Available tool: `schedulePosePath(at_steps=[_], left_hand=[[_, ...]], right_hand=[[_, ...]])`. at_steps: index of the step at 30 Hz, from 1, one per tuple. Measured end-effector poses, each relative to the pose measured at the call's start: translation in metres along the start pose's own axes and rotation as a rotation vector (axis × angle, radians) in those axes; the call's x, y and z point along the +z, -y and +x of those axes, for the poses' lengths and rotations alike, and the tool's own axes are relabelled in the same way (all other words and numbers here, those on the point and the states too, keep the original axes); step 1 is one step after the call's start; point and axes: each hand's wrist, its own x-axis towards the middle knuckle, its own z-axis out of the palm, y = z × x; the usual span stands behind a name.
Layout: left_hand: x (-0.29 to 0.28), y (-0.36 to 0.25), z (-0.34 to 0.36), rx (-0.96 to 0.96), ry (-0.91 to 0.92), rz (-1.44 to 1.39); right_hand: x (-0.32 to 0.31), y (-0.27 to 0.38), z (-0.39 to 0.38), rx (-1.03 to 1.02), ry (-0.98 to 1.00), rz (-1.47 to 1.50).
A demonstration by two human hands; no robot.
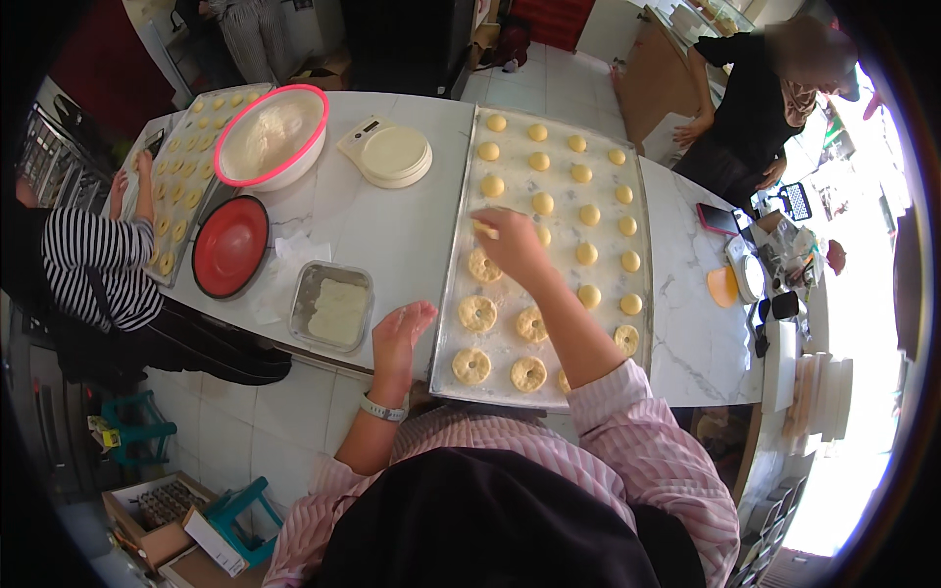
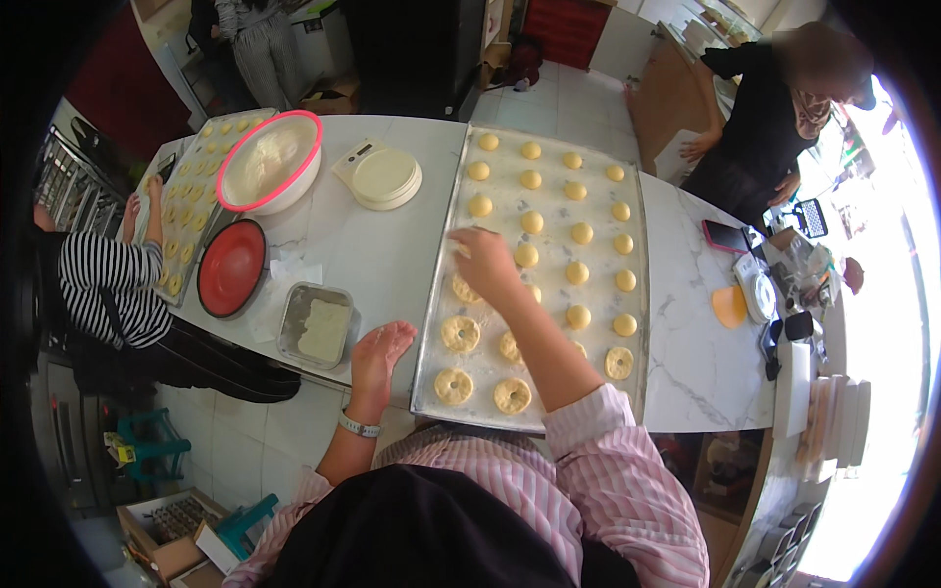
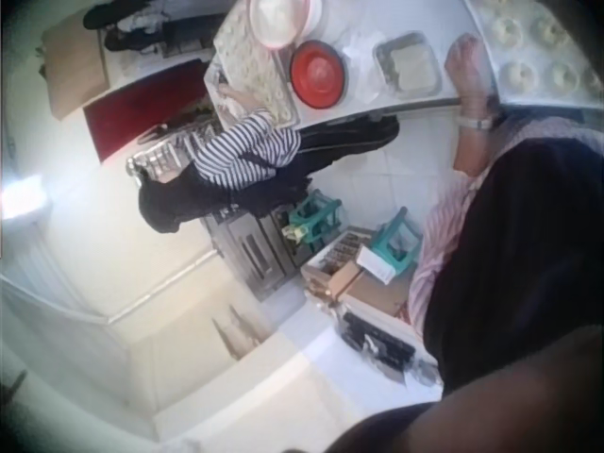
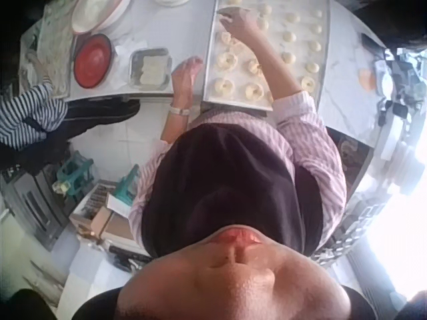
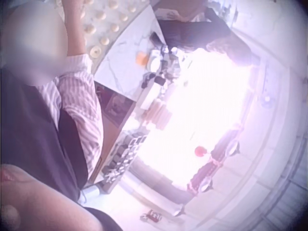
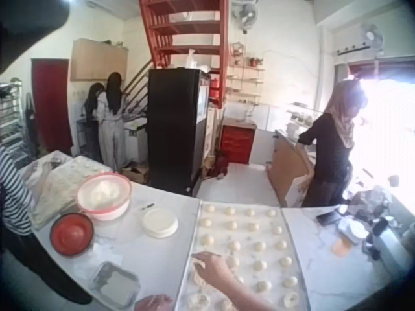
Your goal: The person uses their hands to press indentations into small dough portions on a baking sheet, moves the sheet to a rack, and then takes another sheet of dough balls to the counter.
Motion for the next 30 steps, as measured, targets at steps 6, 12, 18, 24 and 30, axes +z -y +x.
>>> schedulePosePath(at_steps=[6, 12, 18, 24, 30], left_hand=[[-0.009, 0.010, -0.014, -0.042, 0.045, -0.065], [-0.053, 0.012, -0.010, 0.102, 0.065, 0.026], [-0.017, -0.008, -0.011, -0.007, 0.164, -0.369], [0.034, -0.014, 0.005, -0.532, 0.510, -0.771], [0.066, 0.003, 0.009, -0.592, 0.467, -0.717]], right_hand=[[0.129, 0.118, 0.008, -0.611, 0.575, 0.019], [0.176, 0.152, -0.002, -0.474, 0.818, -0.515], [0.084, 0.131, -0.040, -0.434, 0.584, -0.464], [0.002, 0.044, -0.134, -0.125, 0.193, -0.441], [-0.033, -0.031, -0.118, 0.106, 0.031, -0.630]])
